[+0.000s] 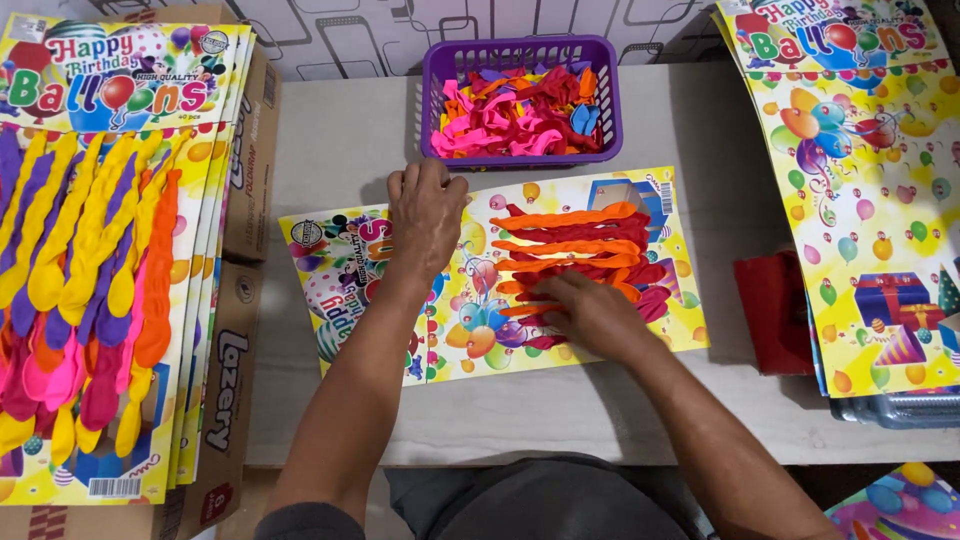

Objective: Attaching colorful balloons to a cardboard display sheet for packaging and retail display.

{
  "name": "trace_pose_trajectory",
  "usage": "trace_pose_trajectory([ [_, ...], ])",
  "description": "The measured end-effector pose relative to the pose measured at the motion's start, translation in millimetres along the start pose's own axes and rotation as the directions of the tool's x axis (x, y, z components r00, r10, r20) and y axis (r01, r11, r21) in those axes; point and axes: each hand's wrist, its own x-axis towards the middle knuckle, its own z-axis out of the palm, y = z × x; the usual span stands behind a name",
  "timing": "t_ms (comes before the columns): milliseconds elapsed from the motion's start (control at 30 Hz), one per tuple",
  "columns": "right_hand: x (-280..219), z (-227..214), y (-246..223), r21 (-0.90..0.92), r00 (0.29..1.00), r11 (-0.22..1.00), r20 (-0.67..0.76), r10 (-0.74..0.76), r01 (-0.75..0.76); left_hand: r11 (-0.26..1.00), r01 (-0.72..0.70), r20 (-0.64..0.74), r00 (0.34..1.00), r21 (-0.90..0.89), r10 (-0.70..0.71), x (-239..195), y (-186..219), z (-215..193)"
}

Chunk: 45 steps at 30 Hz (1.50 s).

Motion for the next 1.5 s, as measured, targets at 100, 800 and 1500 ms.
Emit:
trace_pose_trajectory([
  [100, 0.0, -13.2, 21.0, -0.032, 0.996, 0.995, 0.005, 0.095, -0.094, 0.998, -0.01, -0.053, 0.999, 0.062, 0.013, -5.2, 1.1, 3.4],
  [800, -0.3, -48.7, 68.8, 0.046, 0.904, 0.946, -0.284, 0.32, -0.321, 0.993, -0.004, -0.095, 0.995, 0.116, 0.015, -31.7, -25.6, 72.3],
  [1500, 249.6, -87.5, 81.8, -0.359, 0.887, 0.933, -0.427, -0.177, 0.014, 0.983, 0.134, 0.0, 0.991, -0.125, -0.135, 69.2, -46.8, 105.8],
])
